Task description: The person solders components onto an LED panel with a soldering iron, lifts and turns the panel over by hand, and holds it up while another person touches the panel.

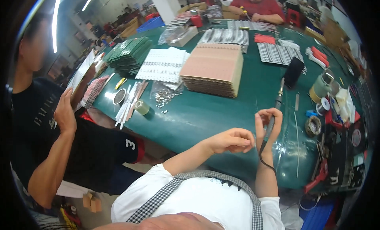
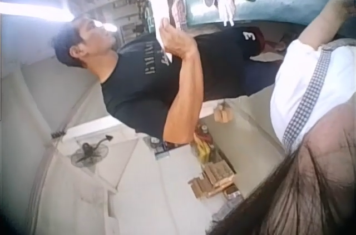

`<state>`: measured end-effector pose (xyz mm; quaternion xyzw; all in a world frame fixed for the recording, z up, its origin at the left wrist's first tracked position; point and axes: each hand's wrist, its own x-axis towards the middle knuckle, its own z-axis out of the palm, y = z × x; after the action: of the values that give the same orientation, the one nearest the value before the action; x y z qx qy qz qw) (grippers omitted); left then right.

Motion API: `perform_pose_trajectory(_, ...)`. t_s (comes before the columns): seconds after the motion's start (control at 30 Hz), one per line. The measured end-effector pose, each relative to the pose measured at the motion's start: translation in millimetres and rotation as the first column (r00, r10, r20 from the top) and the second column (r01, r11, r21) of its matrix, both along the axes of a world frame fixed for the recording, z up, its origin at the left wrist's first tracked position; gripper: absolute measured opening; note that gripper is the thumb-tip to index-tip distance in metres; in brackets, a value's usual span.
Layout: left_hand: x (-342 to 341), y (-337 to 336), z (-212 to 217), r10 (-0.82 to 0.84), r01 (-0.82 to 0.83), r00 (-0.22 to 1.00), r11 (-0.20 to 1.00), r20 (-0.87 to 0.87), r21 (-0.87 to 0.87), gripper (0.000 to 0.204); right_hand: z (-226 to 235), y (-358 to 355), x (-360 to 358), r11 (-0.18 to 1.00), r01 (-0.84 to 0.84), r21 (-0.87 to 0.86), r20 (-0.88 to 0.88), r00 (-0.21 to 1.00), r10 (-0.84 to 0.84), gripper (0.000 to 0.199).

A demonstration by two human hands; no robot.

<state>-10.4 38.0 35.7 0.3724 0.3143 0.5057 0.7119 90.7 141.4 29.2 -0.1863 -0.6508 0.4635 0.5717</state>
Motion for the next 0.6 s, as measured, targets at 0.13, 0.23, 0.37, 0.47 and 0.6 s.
perform_pose_trajectory(0.13,1.4,-14.9,9.5,-0.056,0.082,0.975,0.99,-0.213,0.112,0.022,16.0,-9.3,11.5,1.0,0.011,-0.024,-0.081,0.997,-0.013,0.03)
perform_pose_trajectory(0.23,7.4,-22.4,6.5,-0.122,0.168,0.933,0.979,-0.338,0.112,0.024,23.0,-19.6,18.2,0.999,0.019,-0.028,-0.062,0.998,-0.021,0.03)
perform_pose_trajectory(0.37,11.8,-22.9,-6.4,0.15,-0.034,0.93,0.944,-0.334,0.329,0.018,21.4,-27.5,23.2,0.997,0.051,0.051,0.039,0.998,-0.053,0.027)
perform_pose_trajectory(0.47,4.2,-22.9,2.3,0.239,-0.163,0.941,0.941,-0.241,0.297,0.015,8.7,-32.2,23.8,0.996,0.027,0.087,0.082,0.996,-0.034,0.027)
perform_pose_trajectory(0.6,-2.1,-22.3,-0.6,0.256,-0.225,0.958,0.951,-0.132,0.21,0.014,-4.1,-40.5,21.8,0.996,-0.009,0.086,0.101,0.995,0.001,0.028)
